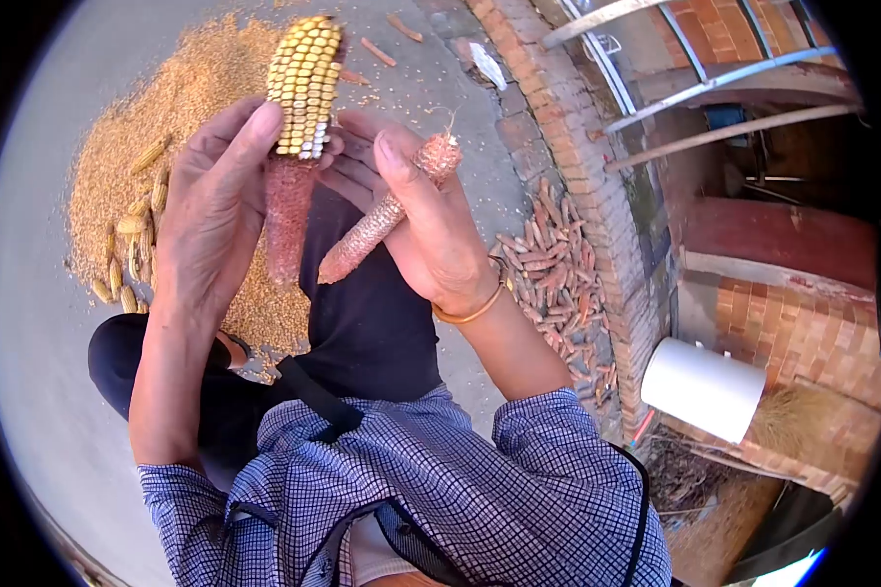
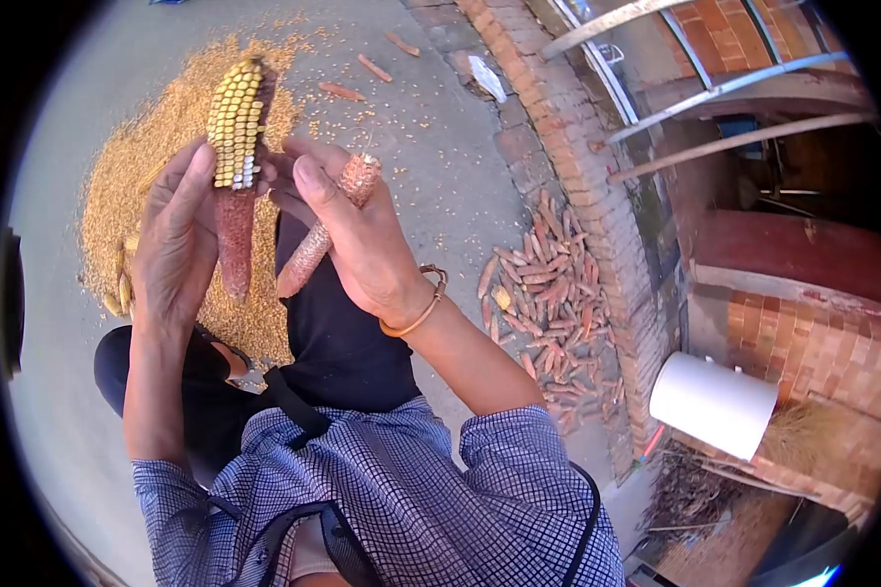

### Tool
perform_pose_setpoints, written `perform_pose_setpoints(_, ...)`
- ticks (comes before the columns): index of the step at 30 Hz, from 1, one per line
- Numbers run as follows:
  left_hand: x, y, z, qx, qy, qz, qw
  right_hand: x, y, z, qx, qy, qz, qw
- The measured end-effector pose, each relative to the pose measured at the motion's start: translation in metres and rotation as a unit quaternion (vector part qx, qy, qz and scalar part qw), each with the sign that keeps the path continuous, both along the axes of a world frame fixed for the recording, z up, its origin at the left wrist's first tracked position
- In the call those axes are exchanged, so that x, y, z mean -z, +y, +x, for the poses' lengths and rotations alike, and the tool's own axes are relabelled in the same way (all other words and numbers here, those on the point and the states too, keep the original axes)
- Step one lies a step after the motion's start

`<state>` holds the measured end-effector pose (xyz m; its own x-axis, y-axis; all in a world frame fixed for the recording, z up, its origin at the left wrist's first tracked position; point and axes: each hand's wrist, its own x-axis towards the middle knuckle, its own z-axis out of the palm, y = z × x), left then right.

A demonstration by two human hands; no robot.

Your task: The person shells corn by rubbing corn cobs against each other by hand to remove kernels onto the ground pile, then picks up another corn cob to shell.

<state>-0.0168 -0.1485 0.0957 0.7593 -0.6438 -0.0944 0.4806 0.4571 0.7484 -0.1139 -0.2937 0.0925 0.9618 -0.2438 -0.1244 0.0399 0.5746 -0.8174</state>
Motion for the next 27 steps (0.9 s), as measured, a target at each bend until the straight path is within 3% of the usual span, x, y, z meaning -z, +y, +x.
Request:
perform_pose_setpoints(3,0.002,-0.07,-0.026,0.098,-0.015,0.006,0.995,-0.006,-0.043,-0.04,0.097,-0.006,-0.053,0.994)
perform_pose_setpoints(5,0.009,-0.111,-0.047,0.172,-0.111,0.114,0.972,-0.004,-0.074,-0.073,0.152,0.008,-0.083,0.985)
perform_pose_setpoints(7,0.022,-0.153,-0.076,0.231,-0.074,0.076,0.967,0.008,-0.106,-0.109,0.198,0.029,-0.104,0.974)
perform_pose_setpoints(12,0.063,-0.221,-0.145,0.345,-0.165,0.154,0.911,0.027,-0.136,-0.189,0.324,0.075,-0.032,0.943)
perform_pose_setpoints(18,0.085,-0.265,-0.21,0.412,-0.158,0.089,0.893,0.059,-0.161,-0.263,0.432,0.102,-0.015,0.896)
perform_pose_setpoints(19,0.087,-0.274,-0.217,0.417,-0.202,0.079,0.883,0.055,-0.162,-0.268,0.454,0.08,-0.056,0.886)
perform_pose_setpoints(22,0.093,-0.285,-0.237,0.352,-0.43,0.143,0.819,0.067,-0.194,-0.31,0.492,0.091,-0.035,0.865)
perform_pose_setpoints(23,0.097,-0.286,-0.243,0.383,-0.416,0.133,0.814,0.073,-0.205,-0.325,0.492,0.054,-0.092,0.864)
perform_pose_setpoints(27,0.118,-0.287,-0.269,0.442,-0.424,0.083,0.786,0.07,-0.215,-0.353,0.579,0.077,-0.028,0.811)
